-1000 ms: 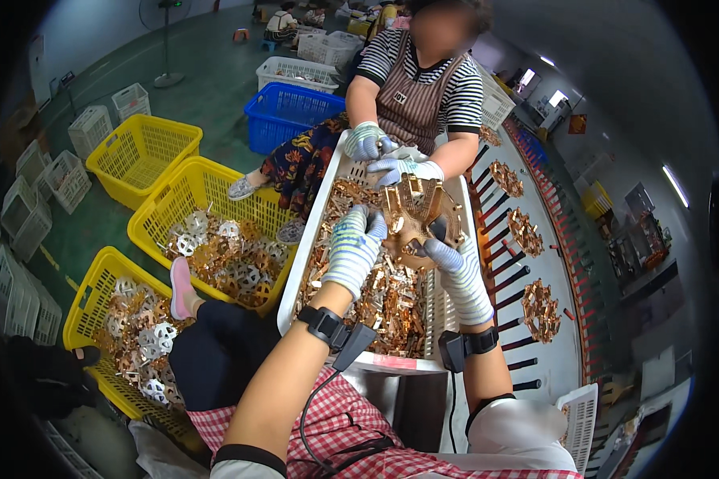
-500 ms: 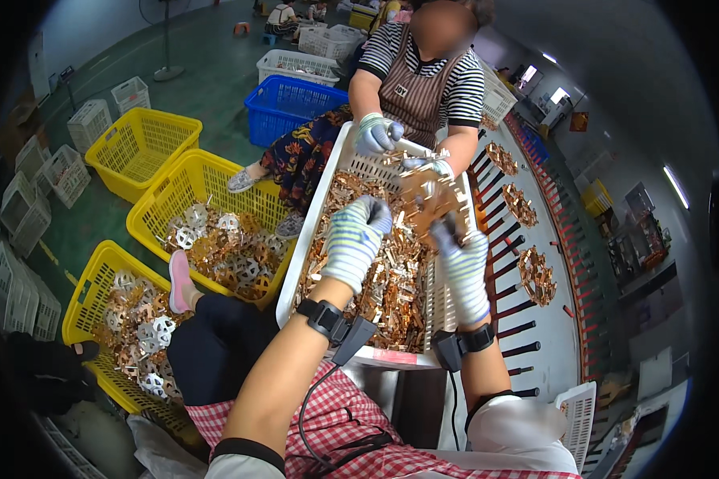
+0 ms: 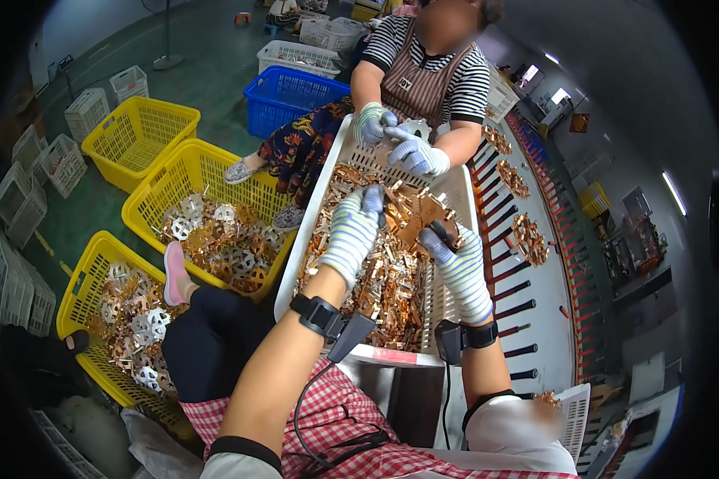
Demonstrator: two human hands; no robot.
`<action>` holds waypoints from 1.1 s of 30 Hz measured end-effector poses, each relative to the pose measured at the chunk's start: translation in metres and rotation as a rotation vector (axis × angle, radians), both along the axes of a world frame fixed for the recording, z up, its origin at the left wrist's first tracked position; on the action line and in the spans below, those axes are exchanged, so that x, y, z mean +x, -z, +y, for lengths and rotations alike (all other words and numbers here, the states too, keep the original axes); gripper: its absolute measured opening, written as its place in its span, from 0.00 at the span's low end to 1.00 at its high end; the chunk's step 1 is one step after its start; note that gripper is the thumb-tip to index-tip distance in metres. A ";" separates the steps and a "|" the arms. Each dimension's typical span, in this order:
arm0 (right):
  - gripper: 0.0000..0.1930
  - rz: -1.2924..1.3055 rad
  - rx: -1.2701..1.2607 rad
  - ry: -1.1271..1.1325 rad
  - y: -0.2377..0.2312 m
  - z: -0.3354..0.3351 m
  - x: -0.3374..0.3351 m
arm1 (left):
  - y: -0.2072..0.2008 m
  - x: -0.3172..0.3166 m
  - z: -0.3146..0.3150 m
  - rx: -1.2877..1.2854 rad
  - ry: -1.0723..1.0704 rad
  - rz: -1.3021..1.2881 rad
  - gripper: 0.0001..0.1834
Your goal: The person sits at a workstation in a factory, sorting small, shiny, gold-colored decorative items from a white basket. They pick up the items one by one, inspect them, and place them into a yellow basket. Another worker is visible across the table performing a similar task.
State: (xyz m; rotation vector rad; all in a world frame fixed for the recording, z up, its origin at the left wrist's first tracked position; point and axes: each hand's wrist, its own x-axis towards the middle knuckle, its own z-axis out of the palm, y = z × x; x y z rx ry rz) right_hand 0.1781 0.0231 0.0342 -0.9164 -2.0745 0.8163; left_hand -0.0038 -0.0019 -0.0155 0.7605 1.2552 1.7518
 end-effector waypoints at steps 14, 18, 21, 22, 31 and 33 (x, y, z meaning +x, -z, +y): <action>0.11 -0.006 -0.166 -0.063 -0.007 -0.003 -0.006 | -0.015 0.001 -0.010 0.095 -0.096 0.250 0.23; 0.10 0.045 -0.011 -0.015 0.001 0.011 -0.002 | -0.022 0.004 -0.018 0.059 0.074 -0.088 0.17; 0.10 0.161 -0.123 0.076 -0.001 0.017 0.004 | -0.025 0.008 -0.017 -0.009 0.030 -0.080 0.18; 0.10 0.127 -0.139 0.058 0.000 0.015 0.003 | -0.026 0.003 -0.015 -0.013 -0.006 -0.079 0.18; 0.11 -0.121 -0.125 -0.057 0.000 0.007 -0.002 | -0.011 -0.004 -0.004 0.072 -0.112 0.345 0.18; 0.13 -0.153 0.042 -0.033 -0.004 0.005 -0.002 | -0.015 -0.003 -0.007 -0.054 0.020 0.101 0.17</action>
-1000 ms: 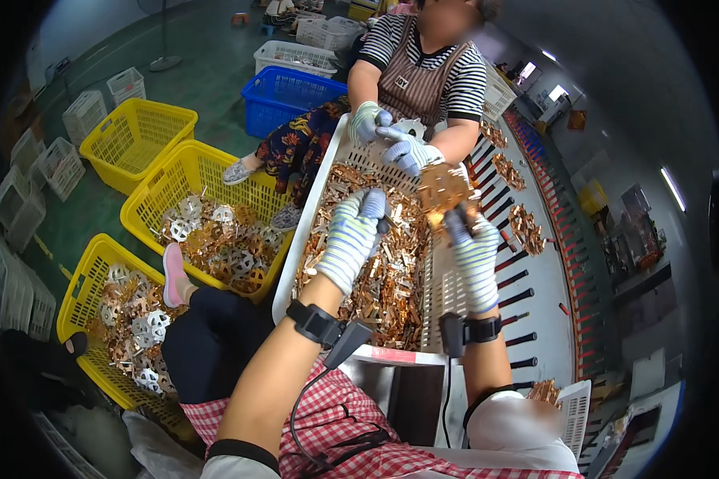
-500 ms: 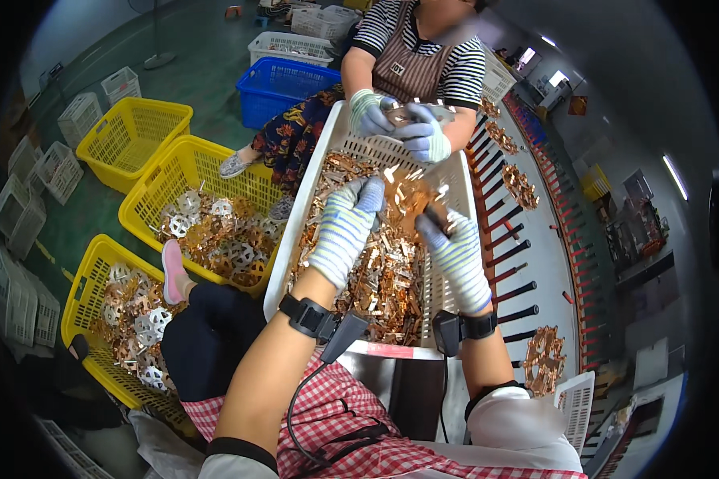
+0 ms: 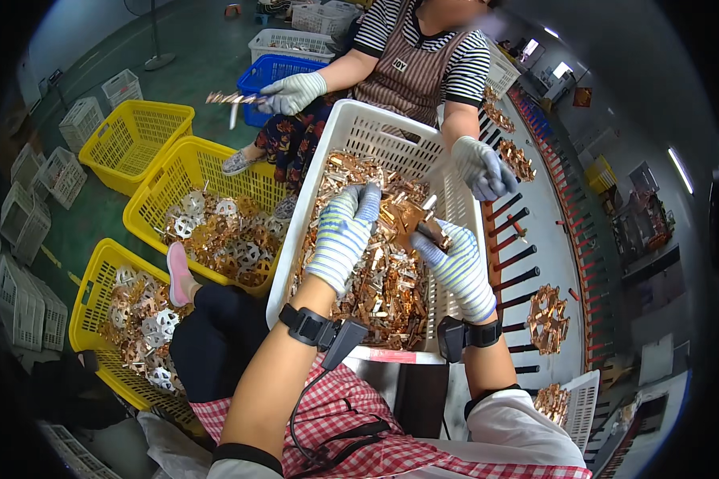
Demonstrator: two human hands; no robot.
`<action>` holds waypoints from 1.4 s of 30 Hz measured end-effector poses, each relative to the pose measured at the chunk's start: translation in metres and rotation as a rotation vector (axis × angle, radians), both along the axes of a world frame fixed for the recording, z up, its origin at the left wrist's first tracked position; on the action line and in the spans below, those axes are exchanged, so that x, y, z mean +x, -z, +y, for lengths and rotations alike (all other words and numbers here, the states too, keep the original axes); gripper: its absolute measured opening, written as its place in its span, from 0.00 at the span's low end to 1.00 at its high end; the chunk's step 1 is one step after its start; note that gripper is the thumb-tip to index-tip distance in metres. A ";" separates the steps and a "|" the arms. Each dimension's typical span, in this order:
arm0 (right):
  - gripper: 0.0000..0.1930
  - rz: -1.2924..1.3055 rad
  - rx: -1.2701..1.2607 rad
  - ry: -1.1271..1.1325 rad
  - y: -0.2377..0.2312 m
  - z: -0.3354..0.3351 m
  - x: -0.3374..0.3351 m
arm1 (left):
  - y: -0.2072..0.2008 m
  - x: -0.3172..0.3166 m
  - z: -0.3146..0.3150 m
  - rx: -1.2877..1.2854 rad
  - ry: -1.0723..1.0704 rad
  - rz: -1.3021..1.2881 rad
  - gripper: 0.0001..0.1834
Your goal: The person sits at a workstation in a factory, sorting small, shiny, gold-colored decorative items from a white basket. They pick up the items one by one, inspect them, and place them into a yellow basket. Another worker is visible across the table performing a similar task.
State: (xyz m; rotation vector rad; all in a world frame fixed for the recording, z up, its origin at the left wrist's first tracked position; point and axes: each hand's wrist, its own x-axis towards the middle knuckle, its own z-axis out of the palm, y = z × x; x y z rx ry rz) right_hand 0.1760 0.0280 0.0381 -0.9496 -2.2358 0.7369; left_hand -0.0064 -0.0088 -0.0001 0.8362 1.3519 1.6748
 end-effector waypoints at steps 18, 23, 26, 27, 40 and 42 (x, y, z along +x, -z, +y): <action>0.15 -0.093 -0.080 0.004 0.011 0.022 -0.003 | -0.002 0.012 0.005 0.195 -0.036 0.163 0.11; 0.16 -0.141 0.072 -0.054 0.005 0.020 0.004 | -0.001 0.004 0.002 0.025 0.062 0.196 0.10; 0.17 -0.111 0.150 -0.023 -0.006 0.018 -0.007 | -0.021 0.003 -0.008 -0.169 0.203 -0.329 0.09; 0.18 -0.112 0.156 -0.008 -0.009 0.018 -0.009 | -0.019 0.003 -0.006 -0.045 0.164 -0.145 0.09; 0.28 0.395 -0.839 0.101 -0.081 -0.003 0.007 | -0.040 -0.011 -0.040 -0.157 0.327 -0.025 0.31; 0.26 0.428 -0.984 -0.097 -0.072 0.002 0.020 | -0.058 -0.012 -0.050 -0.247 0.201 0.126 0.24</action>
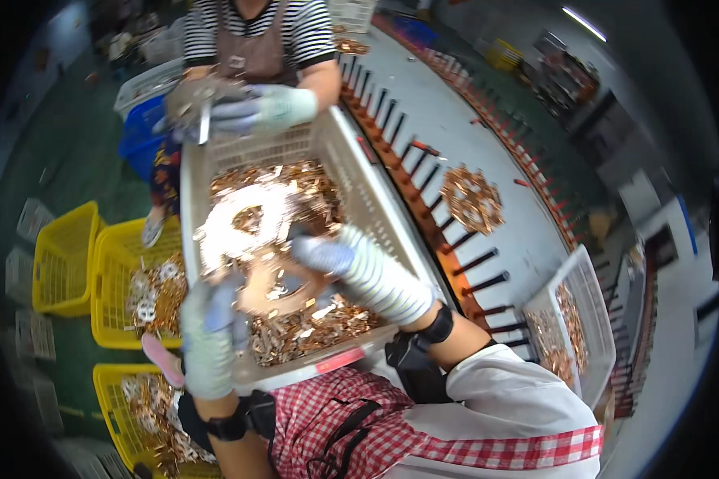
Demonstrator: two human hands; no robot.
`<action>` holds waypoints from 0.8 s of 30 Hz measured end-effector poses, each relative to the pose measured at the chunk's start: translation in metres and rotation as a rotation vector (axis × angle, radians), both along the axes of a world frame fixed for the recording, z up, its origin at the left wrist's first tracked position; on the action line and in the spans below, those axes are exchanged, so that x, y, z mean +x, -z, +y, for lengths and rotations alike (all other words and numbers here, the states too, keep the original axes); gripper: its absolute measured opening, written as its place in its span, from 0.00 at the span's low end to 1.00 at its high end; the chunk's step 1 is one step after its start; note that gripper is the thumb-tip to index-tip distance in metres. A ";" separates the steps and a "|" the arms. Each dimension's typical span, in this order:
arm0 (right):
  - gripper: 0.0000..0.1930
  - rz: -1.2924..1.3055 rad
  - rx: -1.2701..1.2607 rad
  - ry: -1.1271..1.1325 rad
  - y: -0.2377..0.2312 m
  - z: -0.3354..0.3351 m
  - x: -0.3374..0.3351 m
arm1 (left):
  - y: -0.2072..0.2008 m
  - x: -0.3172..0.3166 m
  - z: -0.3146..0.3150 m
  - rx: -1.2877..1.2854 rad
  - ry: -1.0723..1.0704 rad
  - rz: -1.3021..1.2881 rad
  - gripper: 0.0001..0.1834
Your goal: The person sits at a workstation in a factory, sorting small, shiny, gold-colored decorative items from a white basket. They pick up the items one by one, inspect them, and place them into a yellow basket. Another worker is visible across the table performing a similar task.
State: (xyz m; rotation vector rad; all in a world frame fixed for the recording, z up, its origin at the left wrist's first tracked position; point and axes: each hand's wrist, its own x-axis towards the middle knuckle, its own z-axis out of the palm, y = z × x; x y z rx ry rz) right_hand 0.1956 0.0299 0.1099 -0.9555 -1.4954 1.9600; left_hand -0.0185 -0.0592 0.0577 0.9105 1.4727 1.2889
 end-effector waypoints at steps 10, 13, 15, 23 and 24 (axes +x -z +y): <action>0.29 0.697 -0.065 0.665 0.087 -0.034 0.081 | 0.143 -0.152 -0.152 0.163 -0.846 -0.037 0.25; 0.27 0.785 -0.116 0.763 0.110 -0.041 0.089 | 0.197 -0.173 -0.254 -0.022 -0.648 0.924 0.22; 0.24 0.800 -0.117 0.805 0.116 -0.044 0.094 | 0.201 -0.163 -0.256 -0.265 -0.545 1.078 0.23; 0.26 0.823 0.003 0.905 0.130 -0.054 0.090 | 0.112 -0.112 -0.131 0.193 -0.294 0.158 0.43; 0.28 0.841 0.070 0.978 0.129 -0.057 0.097 | 0.097 -0.087 -0.109 0.255 -0.171 0.119 0.43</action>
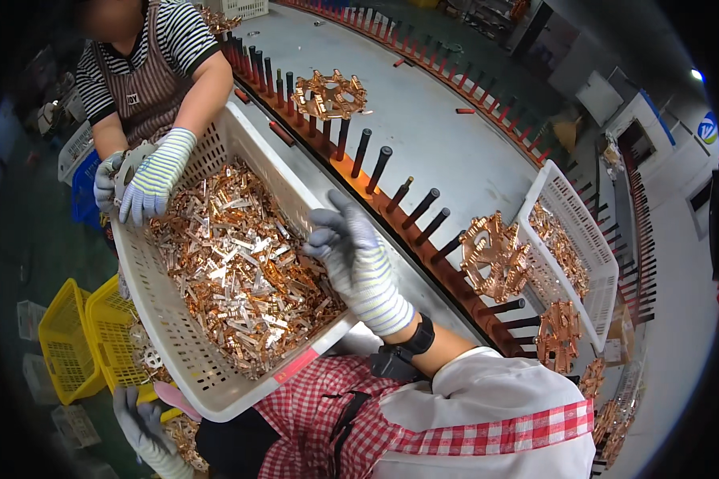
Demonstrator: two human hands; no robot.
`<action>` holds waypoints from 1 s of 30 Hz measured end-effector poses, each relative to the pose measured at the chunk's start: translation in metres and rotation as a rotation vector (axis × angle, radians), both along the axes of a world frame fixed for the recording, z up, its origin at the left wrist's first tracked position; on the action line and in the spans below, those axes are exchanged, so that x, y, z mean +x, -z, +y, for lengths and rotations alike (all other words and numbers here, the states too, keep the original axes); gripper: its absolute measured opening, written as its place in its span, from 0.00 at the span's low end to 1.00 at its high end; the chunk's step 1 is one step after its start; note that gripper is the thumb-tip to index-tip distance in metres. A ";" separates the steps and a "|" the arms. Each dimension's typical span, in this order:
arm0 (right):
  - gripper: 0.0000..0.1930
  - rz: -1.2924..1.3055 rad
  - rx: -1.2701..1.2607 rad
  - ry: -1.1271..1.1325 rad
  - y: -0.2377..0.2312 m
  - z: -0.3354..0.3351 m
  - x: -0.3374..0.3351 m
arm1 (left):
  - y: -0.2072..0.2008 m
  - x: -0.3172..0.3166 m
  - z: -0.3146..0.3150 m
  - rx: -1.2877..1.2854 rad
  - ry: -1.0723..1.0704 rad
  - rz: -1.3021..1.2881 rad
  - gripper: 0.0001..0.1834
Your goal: The person sits at a workstation in a factory, sorting small, shiny, gold-colored decorative items from a white basket. They pick up the items one by one, inspect them, and place them into a yellow basket. Another worker is visible across the table performing a similar task.
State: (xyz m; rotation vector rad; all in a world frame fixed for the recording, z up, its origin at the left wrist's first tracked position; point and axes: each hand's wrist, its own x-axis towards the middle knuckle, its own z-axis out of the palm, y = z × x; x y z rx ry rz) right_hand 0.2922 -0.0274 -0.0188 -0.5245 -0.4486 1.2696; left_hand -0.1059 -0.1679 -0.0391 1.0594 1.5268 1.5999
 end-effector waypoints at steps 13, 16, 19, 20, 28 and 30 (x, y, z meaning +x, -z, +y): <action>0.29 0.225 -0.128 0.362 0.028 -0.048 0.073 | -0.050 0.174 0.161 0.014 0.580 -0.363 0.23; 0.25 0.103 -0.151 0.572 0.029 -0.036 0.075 | -0.028 0.158 0.179 -0.010 0.550 -0.434 0.20; 0.23 -0.138 0.009 0.612 -0.004 -0.022 0.059 | -0.013 0.142 0.188 0.003 0.577 -0.516 0.21; 0.23 -0.216 0.064 0.578 -0.021 -0.017 0.046 | -0.016 0.140 0.188 -0.007 0.550 -0.489 0.23; 0.23 -0.887 0.159 -0.421 -0.087 0.034 -0.095 | -0.035 0.131 0.183 0.238 0.451 -0.479 0.27; 0.24 -0.910 0.222 -0.546 -0.088 0.045 -0.121 | -0.030 0.122 0.186 0.311 0.370 -0.484 0.21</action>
